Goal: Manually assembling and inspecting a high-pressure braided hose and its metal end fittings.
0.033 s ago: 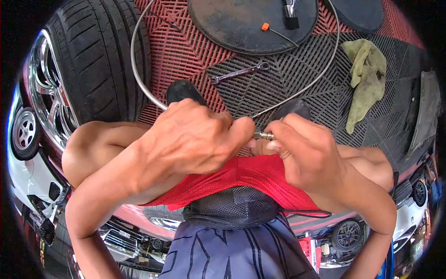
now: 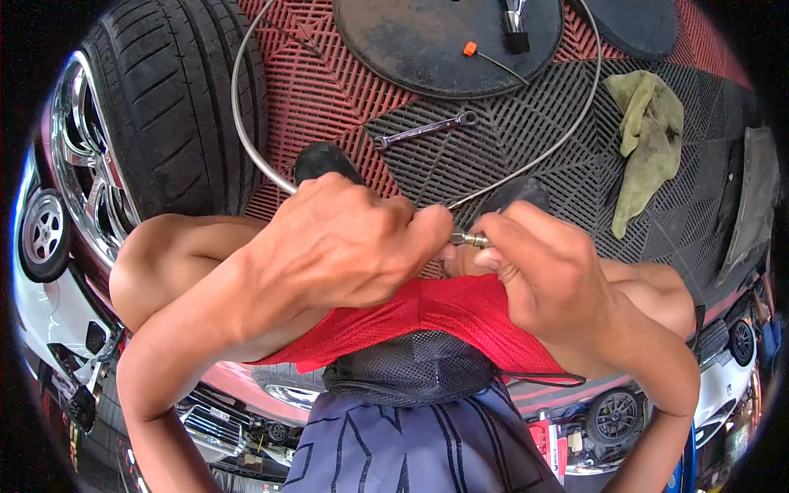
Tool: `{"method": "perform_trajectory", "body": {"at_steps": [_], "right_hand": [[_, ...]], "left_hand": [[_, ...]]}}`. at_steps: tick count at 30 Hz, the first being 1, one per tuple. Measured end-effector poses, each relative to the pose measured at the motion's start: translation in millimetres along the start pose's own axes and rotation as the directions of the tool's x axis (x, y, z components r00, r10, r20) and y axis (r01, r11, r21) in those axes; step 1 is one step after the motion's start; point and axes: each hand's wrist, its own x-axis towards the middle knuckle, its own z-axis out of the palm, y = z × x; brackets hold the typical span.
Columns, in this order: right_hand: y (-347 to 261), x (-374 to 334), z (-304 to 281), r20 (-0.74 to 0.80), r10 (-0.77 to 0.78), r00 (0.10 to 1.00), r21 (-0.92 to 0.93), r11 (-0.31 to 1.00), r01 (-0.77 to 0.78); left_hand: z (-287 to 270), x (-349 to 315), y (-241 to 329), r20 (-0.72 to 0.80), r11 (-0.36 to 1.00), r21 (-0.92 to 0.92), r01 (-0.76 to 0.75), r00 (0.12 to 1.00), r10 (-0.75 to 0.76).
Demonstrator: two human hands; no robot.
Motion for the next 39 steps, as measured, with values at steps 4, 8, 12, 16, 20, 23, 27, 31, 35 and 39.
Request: {"method": "perform_trajectory", "body": {"at_steps": [4, 8, 12, 16, 20, 23, 27, 31, 35, 39], "right_hand": [[-3.2, -1.1, -6.2, 0.08, 0.142, 0.987, 0.202, 0.967, -0.155], [1.6, -3.2, -8.6, 0.087, 0.133, 0.987, 0.242, 0.959, -0.151], [3.8, 0.5, -12.1, 0.072, 0.162, 0.984, 0.212, 0.962, -0.174], [10.4, 2.9, -12.6, 0.089, 0.108, 0.99, 0.235, 0.964, -0.127], [4.1, 0.5, -8.7, 0.073, 0.082, 0.994, 0.118, 0.989, -0.09], [1.2, 0.3, -4.5, 0.052, 0.099, 0.994, 0.14, 0.985, -0.105], [3.0, -0.3, -4.9, 0.127, 0.195, 0.973, 0.358, 0.905, -0.228], [0.6, 4.4, -11.5, 0.416, 0.446, 0.792, 0.45, 0.656, -0.606], [1.5, 7.1, -9.6, 0.501, 0.401, 0.767, 0.413, 0.669, -0.619], [4.5, 7.9, -8.9, 0.657, 0.44, 0.612, 0.484, 0.375, -0.79]], "left_hand": [[5.0, -0.2, -2.2, -0.077, 0.998, -0.038, -0.046, 0.996, 0.043], [0.5, -0.8, 0.5, -0.054, 0.999, -0.027, -0.017, 0.998, 0.016], [1.3, 0.9, -0.8, -0.07, 0.999, -0.019, -0.03, 0.997, 0.029], [-0.9, -1.6, 0.6, -0.102, 1.0, 0.006, -0.016, 0.995, 0.016], [-0.5, -2.6, 2.4, -0.087, 0.999, -0.045, -0.015, 0.996, 0.011], [1.9, -3.4, 2.2, -0.134, 0.994, -0.108, -0.035, 0.991, 0.02], [2.5, -4.4, 6.2, -0.131, 0.992, -0.117, -0.042, 0.991, 0.027], [14.4, -1.0, -0.2, -0.177, 0.988, -0.032, -0.148, 0.974, 0.14], [8.5, -6.4, 0.3, -0.143, 0.976, 0.087, -0.2, 0.967, 0.211], [5.3, -5.5, 0.2, -0.108, 0.975, 0.092, -0.201, 0.972, 0.21]]}}
